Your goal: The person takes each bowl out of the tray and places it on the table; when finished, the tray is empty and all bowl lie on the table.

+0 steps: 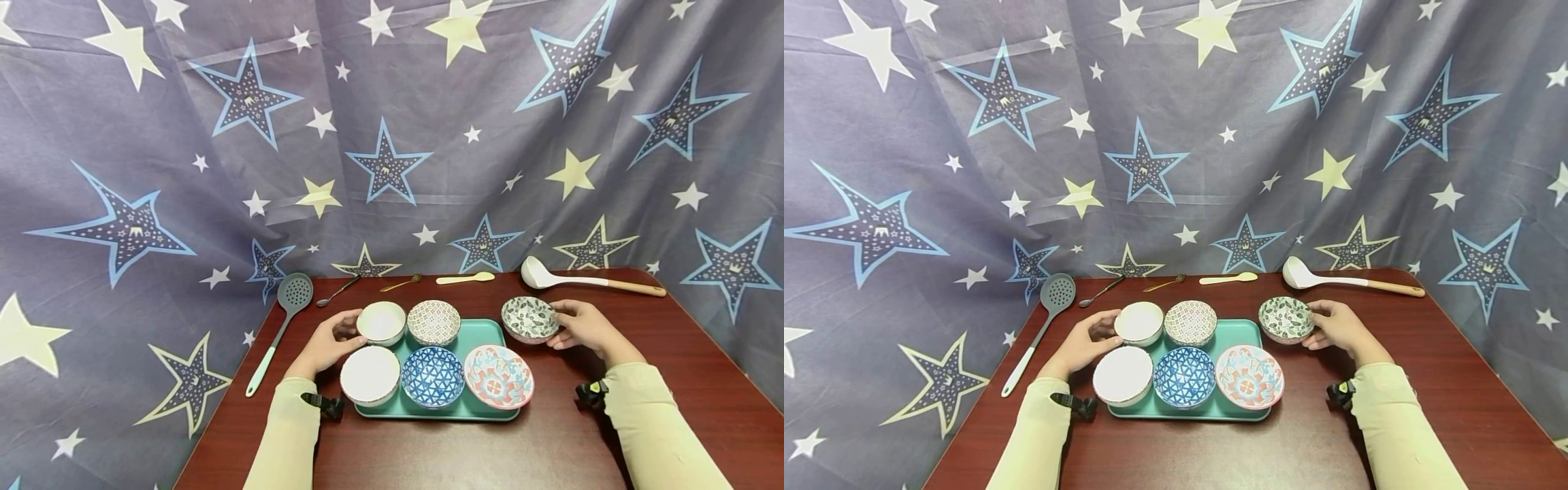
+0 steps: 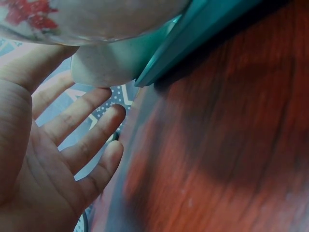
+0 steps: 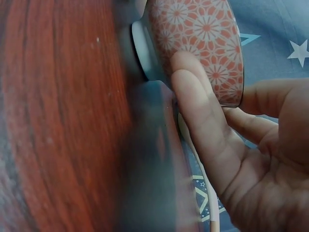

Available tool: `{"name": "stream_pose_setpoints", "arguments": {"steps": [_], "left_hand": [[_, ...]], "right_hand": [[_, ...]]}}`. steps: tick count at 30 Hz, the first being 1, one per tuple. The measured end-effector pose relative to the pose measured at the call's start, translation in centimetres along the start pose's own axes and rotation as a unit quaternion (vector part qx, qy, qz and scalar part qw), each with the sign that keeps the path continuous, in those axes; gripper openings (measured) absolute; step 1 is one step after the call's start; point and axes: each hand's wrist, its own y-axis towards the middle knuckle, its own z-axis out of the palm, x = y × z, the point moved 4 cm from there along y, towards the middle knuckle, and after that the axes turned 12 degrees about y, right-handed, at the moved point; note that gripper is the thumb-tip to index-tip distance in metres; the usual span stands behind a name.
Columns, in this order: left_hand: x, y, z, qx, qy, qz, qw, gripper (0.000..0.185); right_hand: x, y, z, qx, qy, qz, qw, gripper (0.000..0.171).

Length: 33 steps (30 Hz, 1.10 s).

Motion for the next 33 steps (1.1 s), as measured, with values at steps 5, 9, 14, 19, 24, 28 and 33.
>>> {"name": "stream_pose_setpoints", "arguments": {"steps": [5,9,14,19,24,28,33], "left_hand": [[0.00,0.00,0.00,0.001,0.002,0.002,1.0000,0.064],[0.11,0.02,0.00,0.001,0.005,0.002,1.0000,0.063],[0.25,0.03,-0.01,0.000,0.008,0.001,1.0000,0.063],[0.19,0.02,-0.01,-0.001,0.007,0.002,1.0000,0.063],[0.09,0.00,-0.03,-0.001,0.008,0.001,1.0000,0.063],[0.12,0.00,-0.06,0.000,0.008,-0.001,1.0000,0.063],[0.12,0.01,-0.04,0.001,0.007,-0.002,1.0000,0.064]], "right_hand": [[-0.29,0.04,-0.23,0.010,0.013,0.013,1.000,0.052],[-0.42,0.03,-0.42,0.020,0.016,0.020,0.999,0.053],[-0.43,0.06,-0.41,0.027,0.018,0.027,0.999,0.054],[-0.62,0.22,-0.45,0.027,0.015,0.031,0.999,0.055],[-0.78,0.34,-0.52,0.028,0.016,0.029,0.999,0.056],[-0.72,0.25,-0.49,0.034,0.020,0.026,0.999,0.056],[-0.48,0.07,-0.38,0.035,0.019,0.025,0.999,0.056]]}}
